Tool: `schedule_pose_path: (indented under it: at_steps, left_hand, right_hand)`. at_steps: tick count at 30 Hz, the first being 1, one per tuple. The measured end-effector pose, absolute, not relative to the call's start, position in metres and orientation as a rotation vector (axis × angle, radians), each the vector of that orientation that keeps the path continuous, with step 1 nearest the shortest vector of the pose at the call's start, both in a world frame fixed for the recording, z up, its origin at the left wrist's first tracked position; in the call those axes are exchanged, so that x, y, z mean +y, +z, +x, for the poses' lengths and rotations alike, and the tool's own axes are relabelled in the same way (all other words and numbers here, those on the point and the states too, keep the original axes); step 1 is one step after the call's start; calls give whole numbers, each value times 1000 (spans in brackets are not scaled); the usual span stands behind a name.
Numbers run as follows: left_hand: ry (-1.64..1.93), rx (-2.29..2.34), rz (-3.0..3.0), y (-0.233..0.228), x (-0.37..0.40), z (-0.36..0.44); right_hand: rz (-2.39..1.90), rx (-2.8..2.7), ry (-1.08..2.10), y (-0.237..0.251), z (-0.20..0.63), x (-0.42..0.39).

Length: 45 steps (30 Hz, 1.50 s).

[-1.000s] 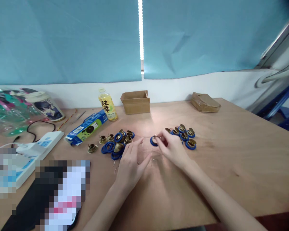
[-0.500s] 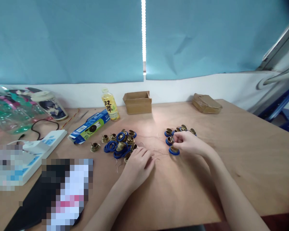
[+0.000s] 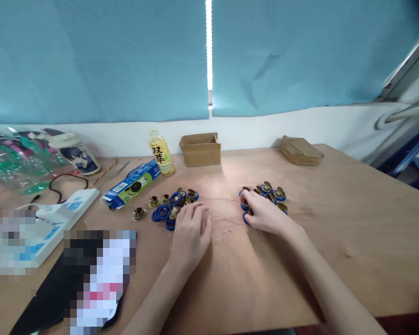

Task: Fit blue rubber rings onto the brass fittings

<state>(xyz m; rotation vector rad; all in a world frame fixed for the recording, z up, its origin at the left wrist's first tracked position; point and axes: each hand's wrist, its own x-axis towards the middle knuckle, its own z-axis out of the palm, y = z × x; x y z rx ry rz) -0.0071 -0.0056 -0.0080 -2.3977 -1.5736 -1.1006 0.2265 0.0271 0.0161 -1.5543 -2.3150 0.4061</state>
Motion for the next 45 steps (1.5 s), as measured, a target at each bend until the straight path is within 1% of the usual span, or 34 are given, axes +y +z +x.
schedule_pose_path:
  at_steps: [4, 8, 12, 16, 21, 27, 35, 38, 41, 43, 45]
  left_hand:
    - [-1085, -1733, -2080, -9, 1, -18]
    - [-989, -1910, -1887, -11, 7, -31]
    - [-860, -2024, -1839, -14, 12, -42]
    - [-883, -1970, -1879, -19, 20, -52]
    - [-990, -1892, -2128, -22, 30, -62]
    - [-1011, -1908, -2094, -17, 30, -71]
    - [-836, -2086, -2153, -14, 26, -67]
    - [-891, -2120, -2130, -13, 26, -65]
    - [-1045, -2069, -2097, -7, 24, -62]
    - [-1192, -1939, -2081, -1, 22, -59]
    - [-1312, -1755, -2091, 6, 17, -52]
  right_hand:
    - [-1512, -2334, 345, 14, 226, 26]
    - [-1553, -2402, 254, 11, 226, 27]
    - [-1578, -2394, 128, 11, 226, 29]
    - [-1483, -2245, 58, 16, 218, 28]
    - [-1345, -2207, 142, 17, 200, 21]
    - [-1222, -2250, 217, 8, 185, 16]
    - [-1177, -2283, 227, 2, 181, 14]
    - [-1161, -2292, 235, 0, 180, 14]
    - [-1141, -2282, 238, 0, 180, 14]
    - [-1132, -2245, 262, 2, 179, 12]
    - [-1123, -2177, 360, 6, 176, 9]
